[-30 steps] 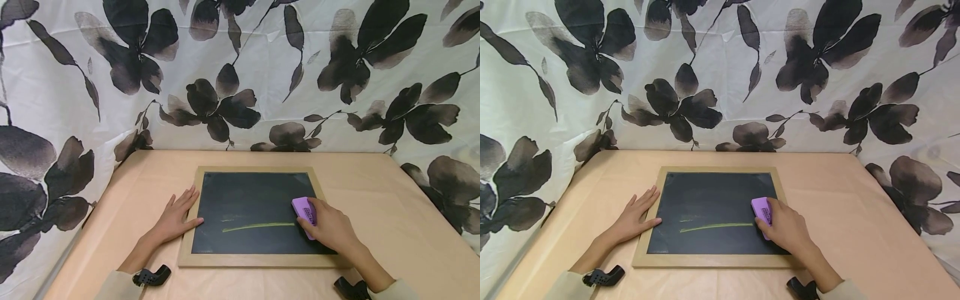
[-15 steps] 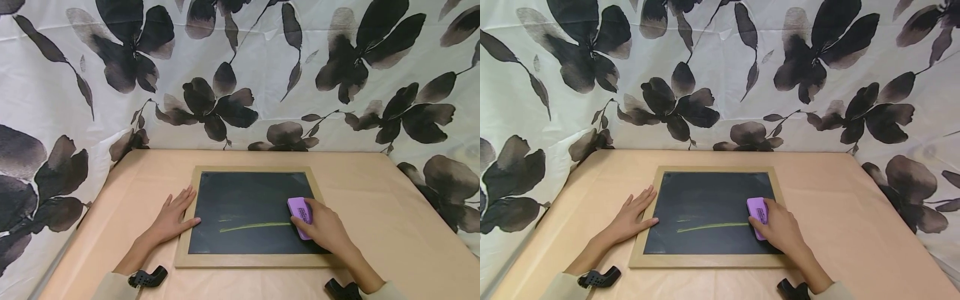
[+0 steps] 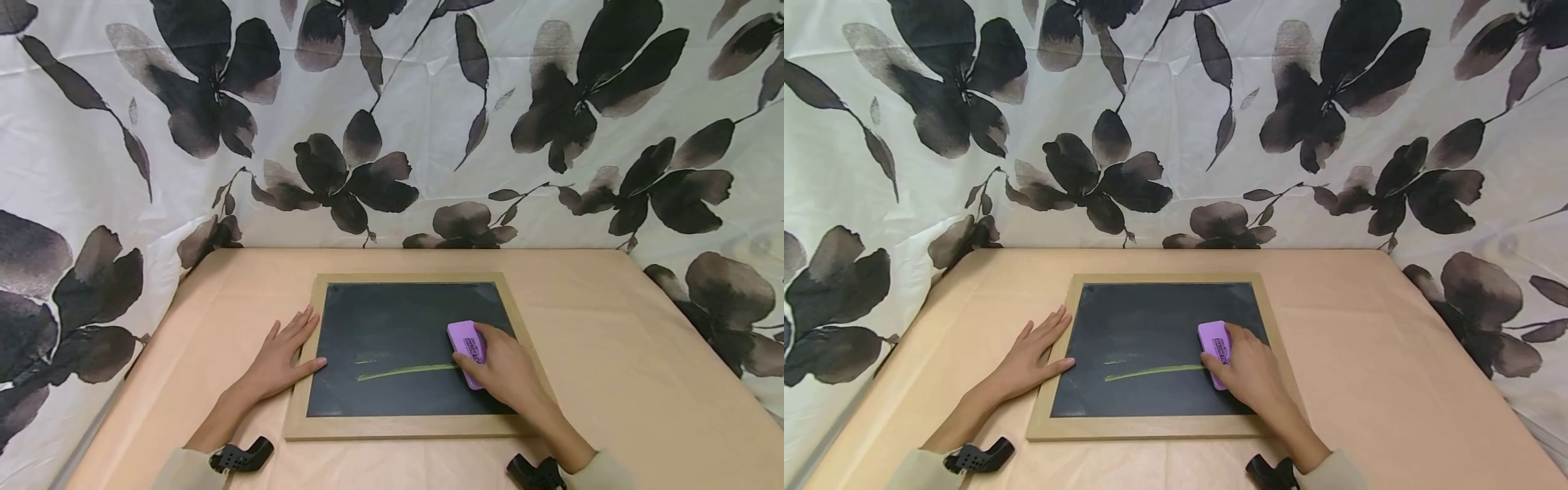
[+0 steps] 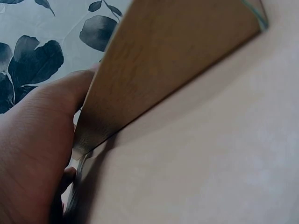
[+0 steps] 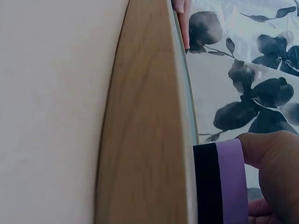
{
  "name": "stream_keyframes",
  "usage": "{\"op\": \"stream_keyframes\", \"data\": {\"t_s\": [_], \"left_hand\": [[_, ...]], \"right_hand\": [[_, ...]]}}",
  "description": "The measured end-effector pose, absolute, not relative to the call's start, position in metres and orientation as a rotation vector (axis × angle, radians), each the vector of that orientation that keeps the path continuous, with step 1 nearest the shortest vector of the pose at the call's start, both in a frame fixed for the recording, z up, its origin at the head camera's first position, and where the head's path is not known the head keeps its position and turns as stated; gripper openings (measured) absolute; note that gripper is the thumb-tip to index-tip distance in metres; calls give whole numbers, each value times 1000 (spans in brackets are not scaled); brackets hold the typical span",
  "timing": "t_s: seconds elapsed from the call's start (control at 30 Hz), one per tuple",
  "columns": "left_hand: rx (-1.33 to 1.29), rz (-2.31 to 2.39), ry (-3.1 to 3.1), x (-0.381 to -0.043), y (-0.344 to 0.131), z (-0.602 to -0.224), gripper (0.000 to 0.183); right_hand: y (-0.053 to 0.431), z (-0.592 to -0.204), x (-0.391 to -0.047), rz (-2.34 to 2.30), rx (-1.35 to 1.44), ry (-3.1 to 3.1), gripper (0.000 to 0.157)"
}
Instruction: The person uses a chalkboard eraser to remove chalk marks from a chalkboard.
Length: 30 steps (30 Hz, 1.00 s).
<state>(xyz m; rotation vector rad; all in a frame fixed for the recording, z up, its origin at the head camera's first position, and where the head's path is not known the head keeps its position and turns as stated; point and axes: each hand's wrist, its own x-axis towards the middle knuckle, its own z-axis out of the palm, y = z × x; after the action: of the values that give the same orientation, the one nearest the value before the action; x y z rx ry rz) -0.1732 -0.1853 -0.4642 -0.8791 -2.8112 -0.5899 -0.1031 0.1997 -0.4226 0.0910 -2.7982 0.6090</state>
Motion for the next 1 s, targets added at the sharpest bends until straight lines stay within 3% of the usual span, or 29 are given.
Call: {"op": "stream_keyframes", "data": {"t_s": [0.63, 1.0], "left_hand": [[-884, -587, -2771, -168, -184, -467, 81], [-868, -577, -2766, -166, -186, -474, 76]], "right_hand": [[126, -421, -124, 606, 209, -2822, 71], [74, -426, -126, 494, 415, -2820, 70]]}}
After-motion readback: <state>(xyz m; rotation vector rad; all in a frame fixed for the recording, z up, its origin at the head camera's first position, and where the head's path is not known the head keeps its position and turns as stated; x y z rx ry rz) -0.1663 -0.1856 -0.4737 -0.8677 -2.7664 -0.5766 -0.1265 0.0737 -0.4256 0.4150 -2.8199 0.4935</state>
